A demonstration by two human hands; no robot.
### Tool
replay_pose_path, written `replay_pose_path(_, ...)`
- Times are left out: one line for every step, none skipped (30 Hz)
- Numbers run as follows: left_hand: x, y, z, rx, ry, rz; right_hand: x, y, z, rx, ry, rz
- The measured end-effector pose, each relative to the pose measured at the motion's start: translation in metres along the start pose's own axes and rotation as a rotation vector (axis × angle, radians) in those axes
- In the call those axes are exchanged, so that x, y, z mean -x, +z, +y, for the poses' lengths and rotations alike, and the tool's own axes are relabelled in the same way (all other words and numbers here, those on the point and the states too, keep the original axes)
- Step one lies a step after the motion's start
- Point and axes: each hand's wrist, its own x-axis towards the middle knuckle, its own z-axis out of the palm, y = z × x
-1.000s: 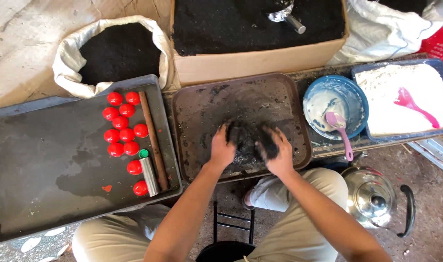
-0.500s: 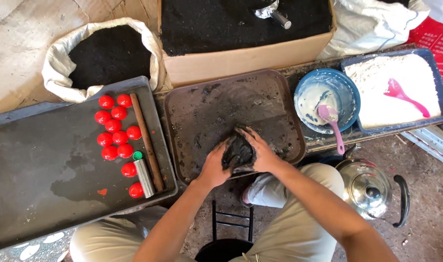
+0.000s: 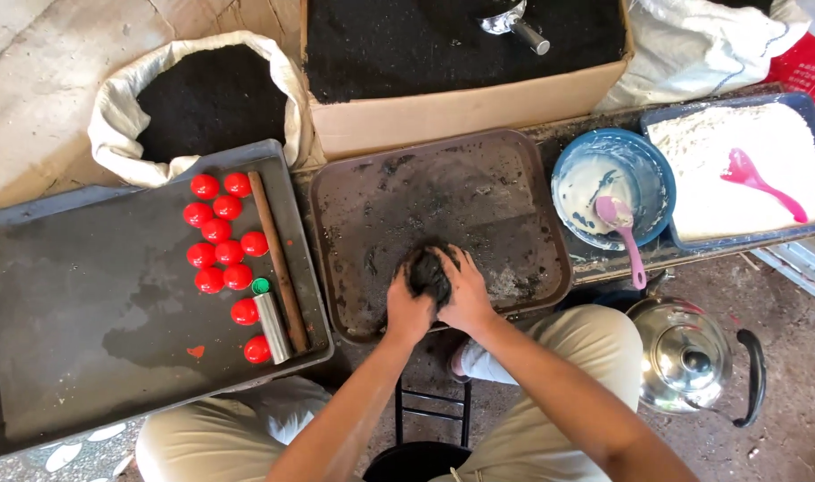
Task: The person kneads a dark dough on a tray using both hands, repeatedly pressing and folding it. They then use a cylindrical cutter to cut a piece from the dough and continue kneading the remaining mass.
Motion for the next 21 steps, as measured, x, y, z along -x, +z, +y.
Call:
replay_pose_path(-0.004, 0.001, 0.014, -0.001, -0.001, 0.000, 0.000, 0.003, 0.005, -0.001, 0.001, 0.000)
replay_pose_path(-0.009, 0.003, 0.028, -0.080, -0.077, -0.022, 0.000, 0.005, 0.011, -0.061, 0.018, 0.049)
replay_pose_path(-0.014, 0.005, 0.042, -0.159, -0.154, -0.045, 0.000, 0.007, 0.017, -0.120, 0.036, 0.098)
replay_pose_path(-0.024, 0.008, 0.040, -0.161, -0.153, -0.039, -0.004, 0.005, 0.015, -0.125, 0.032, 0.098)
replay_pose_path(-0.033, 0.011, 0.037, -0.229, -0.213, -0.084, -0.007, 0.003, 0.013, -0.218, 0.061, 0.135)
replay_pose_path(-0.041, 0.018, 0.035, -0.295, -0.273, -0.136, -0.008, -0.002, 0.013, -0.306, 0.094, 0.173)
replay_pose_path(-0.060, 0.028, 0.004, -0.296, -0.274, -0.137, -0.009, -0.004, 0.017, -0.306, 0.095, 0.173)
replay_pose_path(-0.081, 0.037, -0.026, -0.526, -0.055, -0.239, -0.011, -0.006, 0.021, -0.382, 0.122, 0.199)
replay_pose_path(-0.102, 0.045, -0.056, -0.751, 0.171, -0.339, -0.013, -0.007, 0.025, -0.458, 0.149, 0.225)
replay_pose_path(-0.099, 0.043, -0.034, -0.753, 0.176, -0.335, -0.008, 0.003, 0.044, -0.459, 0.144, 0.228)
replay_pose_path(-0.096, 0.041, -0.012, -0.768, 0.193, -0.343, -0.004, 0.013, 0.062, -0.721, 0.196, 0.244)
replay_pose_path(-0.089, 0.038, 0.008, -0.782, 0.203, -0.355, 0.005, 0.024, 0.079, -0.985, 0.255, 0.254)
replay_pose_path(-0.083, 0.026, 0.018, -0.784, 0.201, -0.354, 0.010, 0.016, 0.075, -0.987, 0.256, 0.254)
replay_pose_path(-0.084, 0.016, 0.032, -0.224, 0.001, -0.332, 0.008, 0.008, 0.075, -0.826, 0.389, 0.237)
replay_pose_path(-0.084, 0.006, 0.045, 0.336, -0.197, -0.298, 0.006, 0.000, 0.075, -0.663, 0.520, 0.220)
replay_pose_path(-0.082, 0.001, 0.034, 0.334, -0.193, -0.301, 0.013, 0.001, 0.080, -0.663, 0.517, 0.225)
replay_pose_path(-0.080, -0.004, 0.023, 0.614, -0.253, -0.212, 0.019, 0.002, 0.085, -0.634, 0.505, 0.296)
replay_pose_path(-0.077, -0.011, 0.010, 0.895, -0.315, -0.114, 0.026, 0.005, 0.089, -0.604, 0.496, 0.363)
replay_pose_path(-0.074, -0.012, -0.001, 0.896, -0.315, -0.115, 0.003, -0.011, 0.060, -0.603, 0.496, 0.364)
replay_pose_path(-0.070, -0.014, -0.012, 0.853, -0.287, -0.095, -0.018, -0.026, 0.031, -0.590, 0.296, 0.240)
replay_pose_path(-0.066, -0.017, -0.024, 0.811, -0.260, -0.075, -0.039, -0.040, 0.002, -0.572, 0.097, 0.115)
